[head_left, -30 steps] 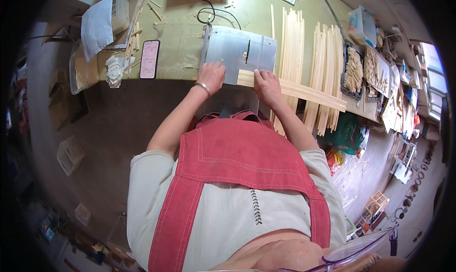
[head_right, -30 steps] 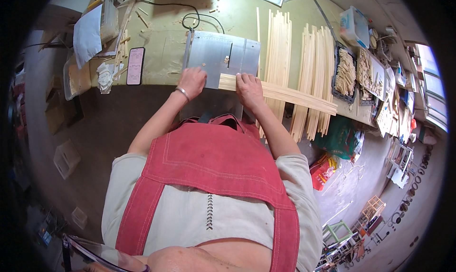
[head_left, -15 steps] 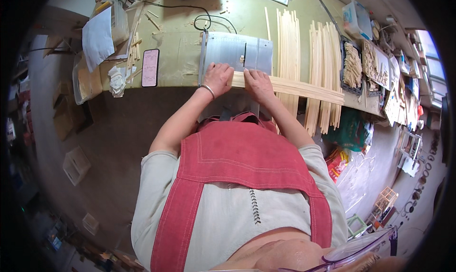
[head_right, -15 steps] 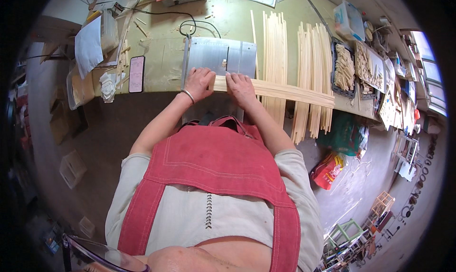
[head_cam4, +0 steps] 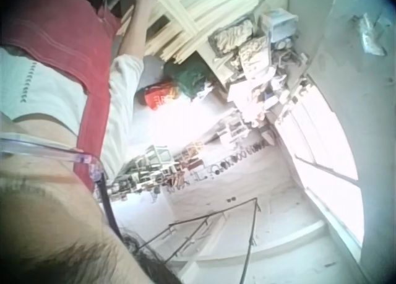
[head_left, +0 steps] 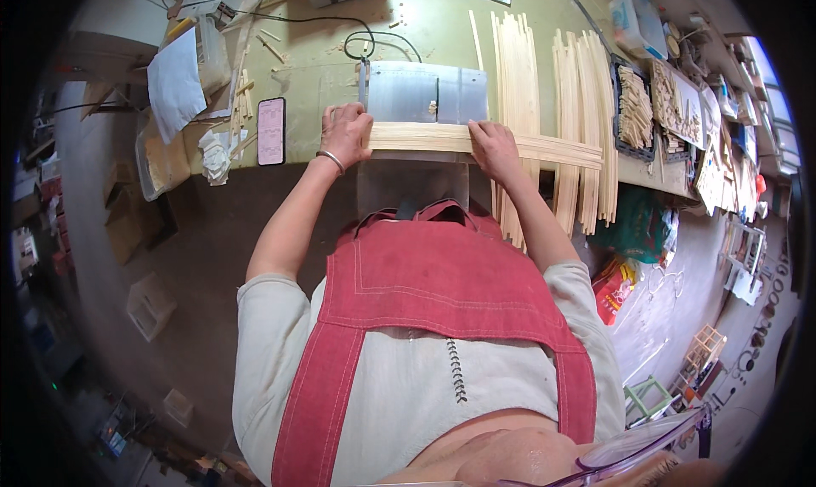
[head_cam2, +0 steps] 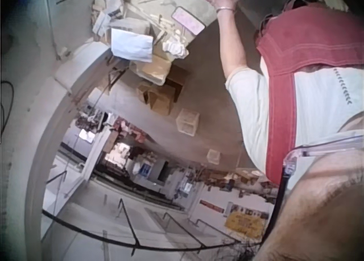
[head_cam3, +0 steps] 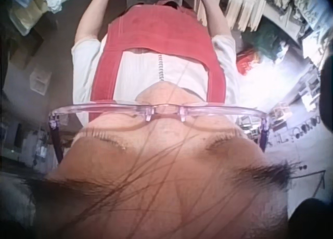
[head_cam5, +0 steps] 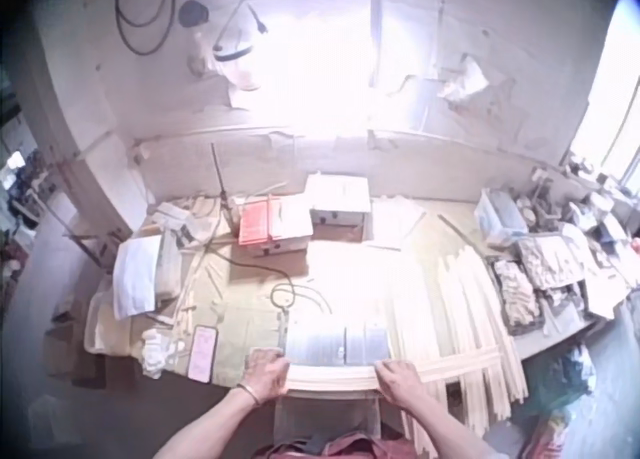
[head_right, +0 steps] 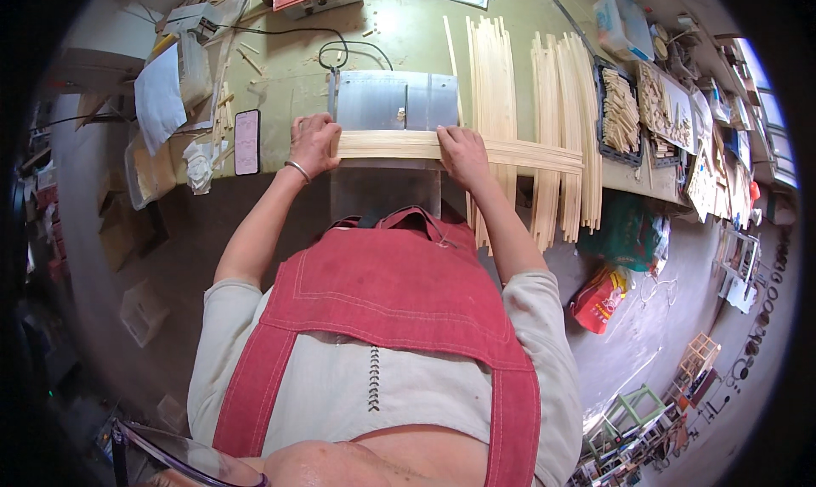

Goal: The person arranges wooden strips on a workbench, retrieves a plastic container, and then uses a table saw to cut the strips into shorter pieces. The cut pieces are stacked on the table.

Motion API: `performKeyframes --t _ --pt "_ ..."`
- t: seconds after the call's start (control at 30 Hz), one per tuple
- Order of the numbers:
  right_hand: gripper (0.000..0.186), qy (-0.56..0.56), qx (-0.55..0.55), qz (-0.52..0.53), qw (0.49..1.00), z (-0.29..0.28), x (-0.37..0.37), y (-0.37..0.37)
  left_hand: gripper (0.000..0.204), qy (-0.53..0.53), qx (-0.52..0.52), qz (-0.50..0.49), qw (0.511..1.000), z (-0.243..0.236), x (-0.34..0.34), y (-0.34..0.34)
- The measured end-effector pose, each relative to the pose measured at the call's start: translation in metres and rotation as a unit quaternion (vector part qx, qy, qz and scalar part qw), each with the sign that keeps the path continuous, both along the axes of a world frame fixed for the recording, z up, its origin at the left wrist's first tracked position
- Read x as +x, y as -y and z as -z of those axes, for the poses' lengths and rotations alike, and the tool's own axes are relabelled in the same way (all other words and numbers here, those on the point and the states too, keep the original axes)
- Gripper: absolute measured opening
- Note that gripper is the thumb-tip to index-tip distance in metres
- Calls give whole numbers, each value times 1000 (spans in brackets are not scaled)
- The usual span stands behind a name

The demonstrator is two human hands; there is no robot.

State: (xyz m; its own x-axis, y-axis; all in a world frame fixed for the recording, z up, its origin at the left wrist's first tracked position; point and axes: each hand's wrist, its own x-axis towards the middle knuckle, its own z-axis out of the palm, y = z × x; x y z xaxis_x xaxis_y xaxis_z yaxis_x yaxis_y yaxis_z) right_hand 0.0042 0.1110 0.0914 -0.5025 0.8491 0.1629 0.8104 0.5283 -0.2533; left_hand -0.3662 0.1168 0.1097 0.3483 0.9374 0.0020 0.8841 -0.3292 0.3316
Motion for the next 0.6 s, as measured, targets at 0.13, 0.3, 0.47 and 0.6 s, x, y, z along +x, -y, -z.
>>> performKeyframes --t 0.13,0.3,0.47,0.6 --pt "40 8 -13 -1 1000 -3 -4 -5 61 7 -19 -6 1000 0 -5 2" --pt "39 14 0 -7 1000 -4 -5 -6 77 -30 9 -8 999 -1 5 11" --pt "41 19 -18 -1 1000 -2 -4 -5 74 42 -7 76 996 -3 38 1" --pt "44 14 9 5 1000 -1 -6 1 62 56 46 109 991 17 45 1"
